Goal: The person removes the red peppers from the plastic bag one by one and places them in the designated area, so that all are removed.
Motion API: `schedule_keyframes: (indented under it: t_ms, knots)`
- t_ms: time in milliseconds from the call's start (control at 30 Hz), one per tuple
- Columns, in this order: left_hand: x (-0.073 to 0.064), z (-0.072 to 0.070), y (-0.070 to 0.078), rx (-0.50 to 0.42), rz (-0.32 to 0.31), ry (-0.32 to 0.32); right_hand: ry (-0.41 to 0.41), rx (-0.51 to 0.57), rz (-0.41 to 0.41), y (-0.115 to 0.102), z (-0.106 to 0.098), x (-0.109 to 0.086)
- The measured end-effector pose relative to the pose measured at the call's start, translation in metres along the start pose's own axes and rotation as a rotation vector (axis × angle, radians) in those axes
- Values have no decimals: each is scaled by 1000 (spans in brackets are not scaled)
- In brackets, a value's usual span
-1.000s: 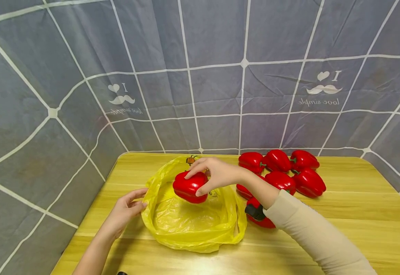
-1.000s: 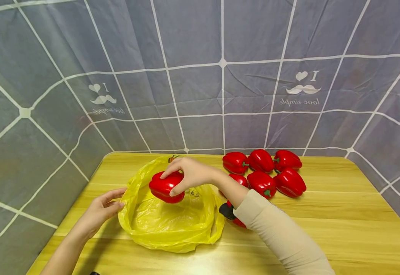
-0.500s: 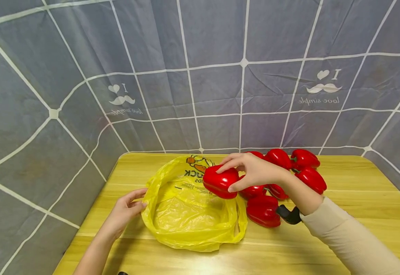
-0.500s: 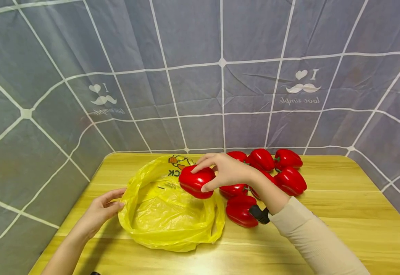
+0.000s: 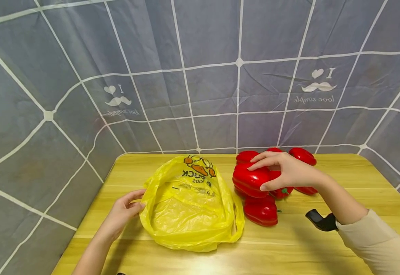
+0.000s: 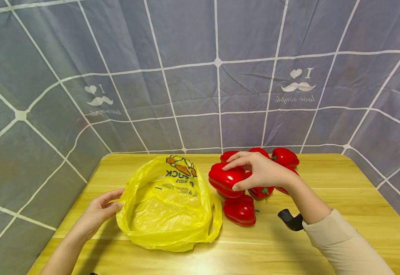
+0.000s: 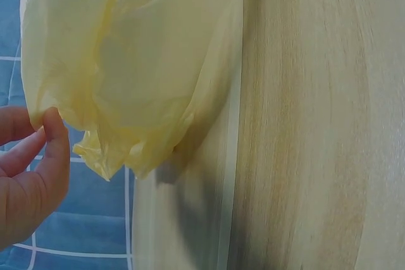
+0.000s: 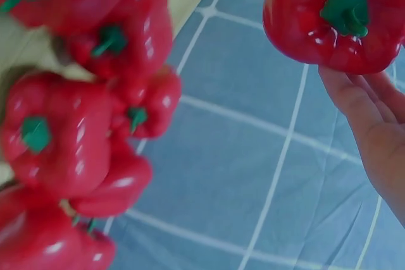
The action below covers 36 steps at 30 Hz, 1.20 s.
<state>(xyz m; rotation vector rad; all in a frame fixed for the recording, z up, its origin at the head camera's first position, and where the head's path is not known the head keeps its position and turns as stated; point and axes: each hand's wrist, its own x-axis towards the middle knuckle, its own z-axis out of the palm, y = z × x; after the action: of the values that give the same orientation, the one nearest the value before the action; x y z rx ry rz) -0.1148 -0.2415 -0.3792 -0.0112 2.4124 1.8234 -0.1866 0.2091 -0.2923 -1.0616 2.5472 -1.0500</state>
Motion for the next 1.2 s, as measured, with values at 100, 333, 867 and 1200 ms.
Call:
schedule_keyframes:
  t_ms: [100, 333, 867, 1200]
  knots:
    - [0, 0, 0, 3, -1, 0, 30, -42, -7, 8, -4, -12]
    - [-1, 1, 0, 7, -3, 2, 79, -49, -29, 27, -6, -41]
    - [0, 0, 0, -8, 0, 9, 108, -57, 28, 61, -9, -94]
    - [0, 0, 0, -8, -5, 6, 108, -11, 105, 86, 6, -115]
